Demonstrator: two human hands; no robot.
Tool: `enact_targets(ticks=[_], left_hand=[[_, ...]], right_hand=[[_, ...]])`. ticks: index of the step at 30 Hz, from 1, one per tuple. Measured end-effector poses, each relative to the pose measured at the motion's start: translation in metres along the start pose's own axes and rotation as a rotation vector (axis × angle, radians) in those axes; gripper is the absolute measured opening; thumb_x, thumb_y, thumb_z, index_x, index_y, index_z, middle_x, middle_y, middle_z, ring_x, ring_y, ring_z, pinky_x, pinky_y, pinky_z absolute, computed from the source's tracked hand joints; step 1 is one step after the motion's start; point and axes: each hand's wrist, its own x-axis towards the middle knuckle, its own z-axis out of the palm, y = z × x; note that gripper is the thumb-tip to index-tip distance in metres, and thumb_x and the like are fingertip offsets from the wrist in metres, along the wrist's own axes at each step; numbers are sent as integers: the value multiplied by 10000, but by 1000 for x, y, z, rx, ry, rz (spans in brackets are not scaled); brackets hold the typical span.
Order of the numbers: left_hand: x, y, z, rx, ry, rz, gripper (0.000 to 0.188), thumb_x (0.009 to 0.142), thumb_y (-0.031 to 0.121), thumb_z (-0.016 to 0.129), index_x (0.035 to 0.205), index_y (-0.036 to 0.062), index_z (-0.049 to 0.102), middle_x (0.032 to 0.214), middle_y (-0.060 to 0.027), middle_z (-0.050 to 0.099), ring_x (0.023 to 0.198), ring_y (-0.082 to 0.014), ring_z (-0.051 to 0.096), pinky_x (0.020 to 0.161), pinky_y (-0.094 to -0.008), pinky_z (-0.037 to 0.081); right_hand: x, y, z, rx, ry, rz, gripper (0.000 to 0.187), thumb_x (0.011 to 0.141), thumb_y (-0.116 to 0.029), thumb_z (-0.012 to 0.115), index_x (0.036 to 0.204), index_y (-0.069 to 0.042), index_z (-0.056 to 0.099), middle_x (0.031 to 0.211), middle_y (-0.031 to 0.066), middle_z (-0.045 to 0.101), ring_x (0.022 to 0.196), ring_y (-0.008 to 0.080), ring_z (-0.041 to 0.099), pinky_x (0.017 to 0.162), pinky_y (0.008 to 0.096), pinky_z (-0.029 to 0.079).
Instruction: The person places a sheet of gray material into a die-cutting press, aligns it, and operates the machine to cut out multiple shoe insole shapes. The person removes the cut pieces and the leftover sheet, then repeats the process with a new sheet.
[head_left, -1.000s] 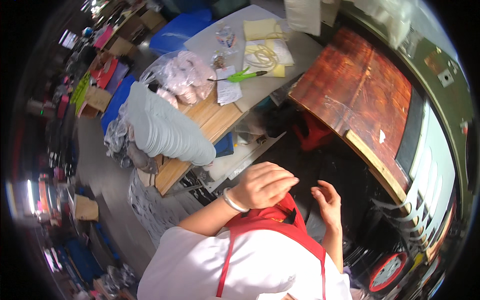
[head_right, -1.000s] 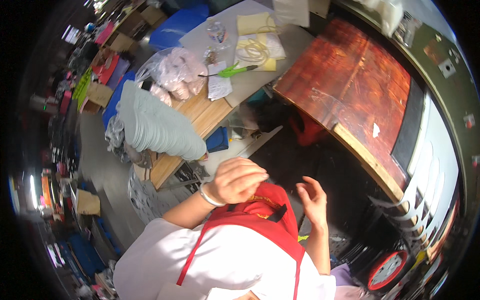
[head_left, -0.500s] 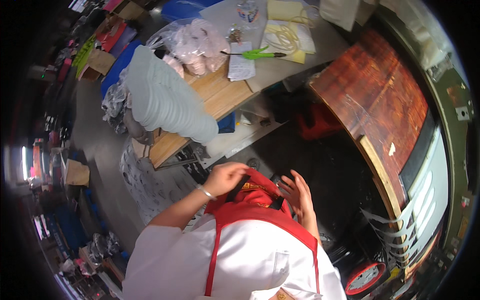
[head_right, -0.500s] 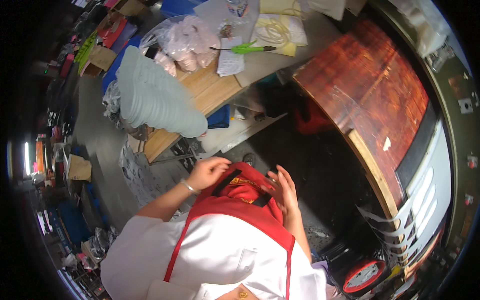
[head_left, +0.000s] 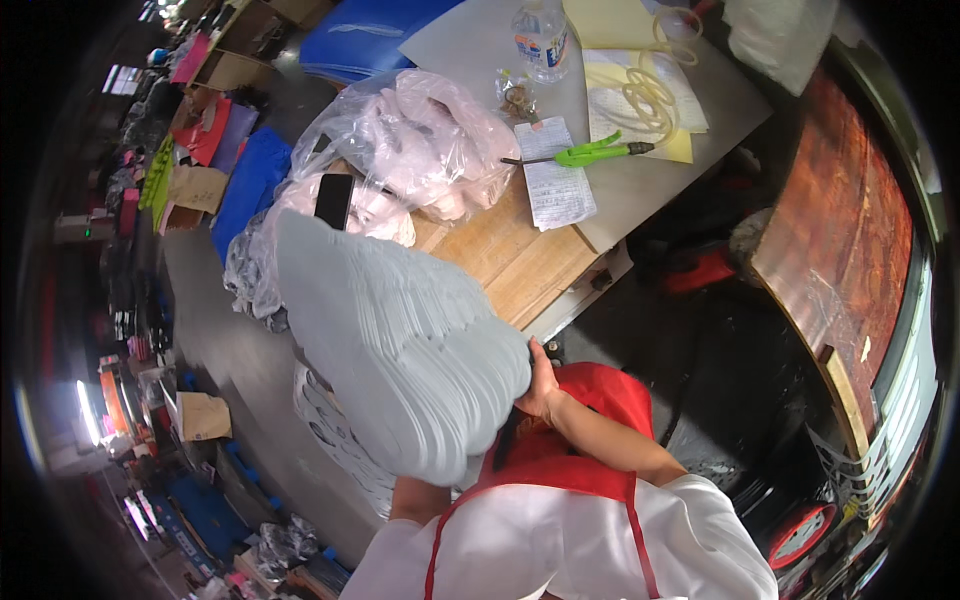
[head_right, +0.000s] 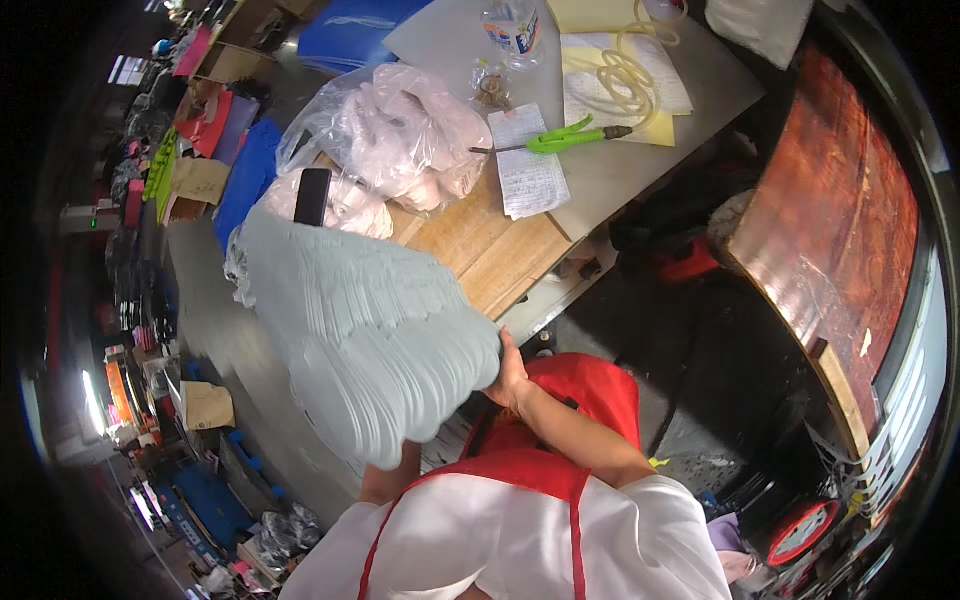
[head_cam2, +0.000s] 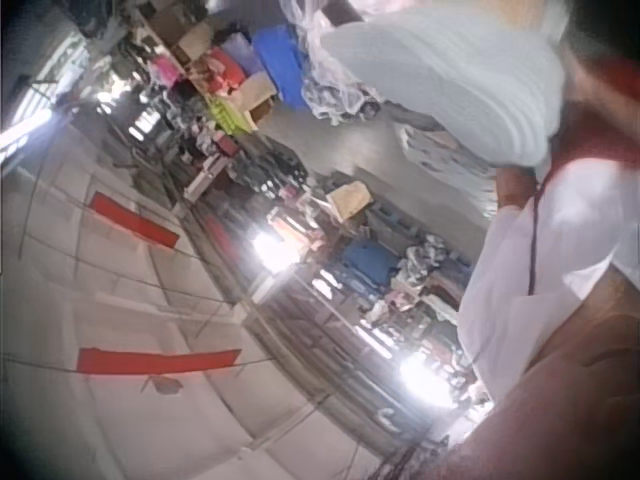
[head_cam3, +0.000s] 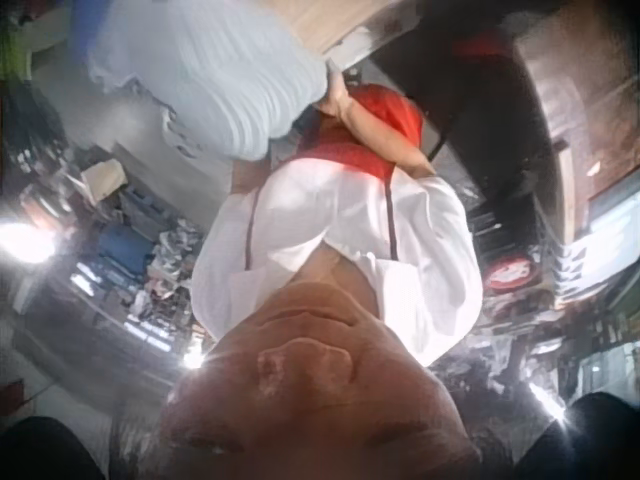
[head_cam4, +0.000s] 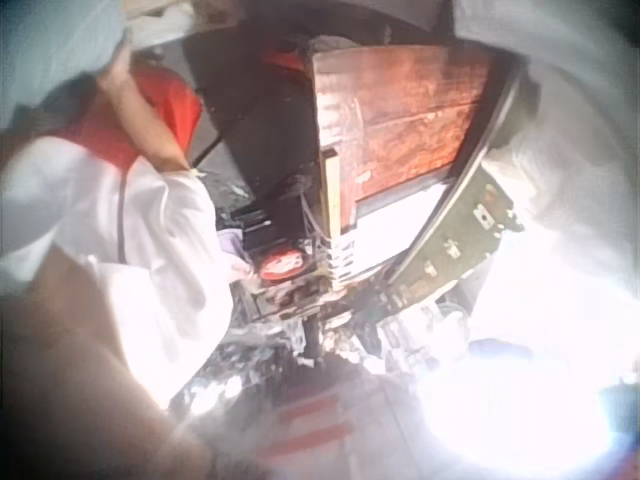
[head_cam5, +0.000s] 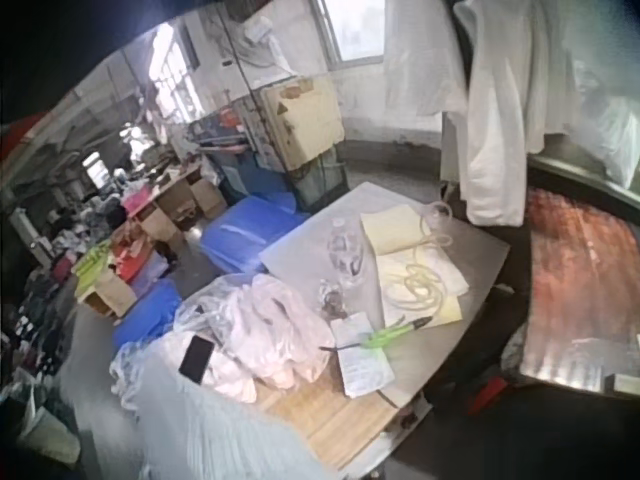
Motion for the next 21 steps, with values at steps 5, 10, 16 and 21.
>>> enact_targets(ticks=[5,10,16,21], left_hand=[[28,-7,12,-7,-4,-83,222,948,139,452,1109,45,574,829,-58,598,656,-94,550,585,-209,460],[37,-8,17,-5,-7,-121,220,948,165,453,1082,44,580,804,-49,585,640,-89,534,568,-205,444],[41,-7,18,-6,-10,-131,226,948,196,455,1049,43,587,773,-39,568,620,-84,514,547,-199,425],[42,-9,17,1,-20,-130,238,948,222,456,1022,42,593,748,-31,555,604,-80,498,529,-195,409]], right_hand=[[-10,-5,30,173,179,104,787,885,-665,298,1414,-87,363,1388,141,459,1268,317,442,1089,476,292],[-4,-6,48,141,246,63,807,877,-661,295,1420,-67,345,1396,155,444,1275,312,432,1092,470,288],[22,-2,50,14,187,17,849,884,-678,225,1438,-37,292,1427,153,405,1298,311,406,1092,469,283],[19,-11,37,-262,171,94,888,878,-710,160,1462,-47,234,1458,134,366,1319,332,372,1056,524,312]])
